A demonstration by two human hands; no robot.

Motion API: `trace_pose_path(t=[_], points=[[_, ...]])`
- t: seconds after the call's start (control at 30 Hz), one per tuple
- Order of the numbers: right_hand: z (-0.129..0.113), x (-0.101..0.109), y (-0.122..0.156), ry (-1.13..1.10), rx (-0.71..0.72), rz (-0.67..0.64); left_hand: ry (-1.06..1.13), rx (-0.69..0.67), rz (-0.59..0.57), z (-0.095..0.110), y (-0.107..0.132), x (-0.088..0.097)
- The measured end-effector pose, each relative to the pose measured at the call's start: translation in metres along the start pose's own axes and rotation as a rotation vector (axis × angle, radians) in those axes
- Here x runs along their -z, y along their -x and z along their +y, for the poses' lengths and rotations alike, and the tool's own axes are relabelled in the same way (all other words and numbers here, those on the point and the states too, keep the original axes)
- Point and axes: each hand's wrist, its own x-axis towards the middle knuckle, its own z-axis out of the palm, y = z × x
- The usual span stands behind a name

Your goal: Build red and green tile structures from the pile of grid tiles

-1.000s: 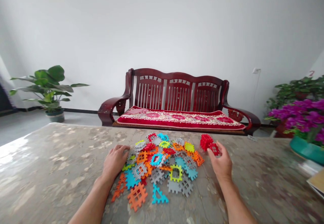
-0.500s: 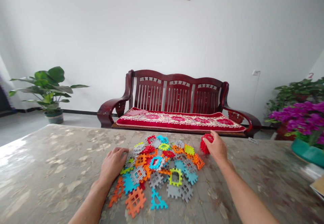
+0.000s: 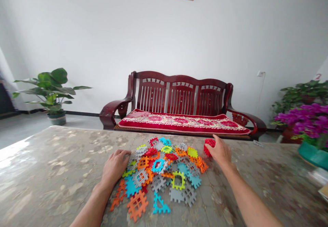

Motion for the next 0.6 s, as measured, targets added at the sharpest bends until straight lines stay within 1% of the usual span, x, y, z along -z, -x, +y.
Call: trace_pose_path(t=[0.1, 0.17, 0.23, 0.3, 0.37, 0.47, 0.53, 0.6], points=[[-0.008, 0.003, 0.009, -0.098, 0.072, 0.094, -0.010, 0.008, -0.009, 0.001, 0.000, 0.001], [-0.018, 0.001, 0.021, -0.215, 0.140, 0.100, -0.014, 0.011, -0.009, 0.002, 0.001, 0.001], [-0.033, -0.002, 0.036, -0.343, 0.208, 0.040, -0.012, 0.010, -0.008, 0.003, 0.001, 0.002], [-0.052, -0.003, 0.054, -0.458, 0.270, -0.067, -0.007, 0.012, -0.007, 0.003, 0.001, 0.002], [-0.072, 0.000, 0.070, -0.517, 0.372, -0.180, -0.001, 0.013, -0.008, 0.003, 0.001, 0.002], [-0.098, 0.006, 0.085, -0.532, 0.530, -0.313, 0.002, 0.015, -0.014, 0.004, 0.002, 0.004], [-0.110, 0.009, 0.090, -0.501, 0.587, -0.346, 0.001, 0.017, -0.021, 0.005, 0.002, 0.005], [-0.117, 0.007, 0.091, -0.463, 0.612, -0.342, 0.001, 0.016, -0.021, 0.006, 0.003, 0.006]])
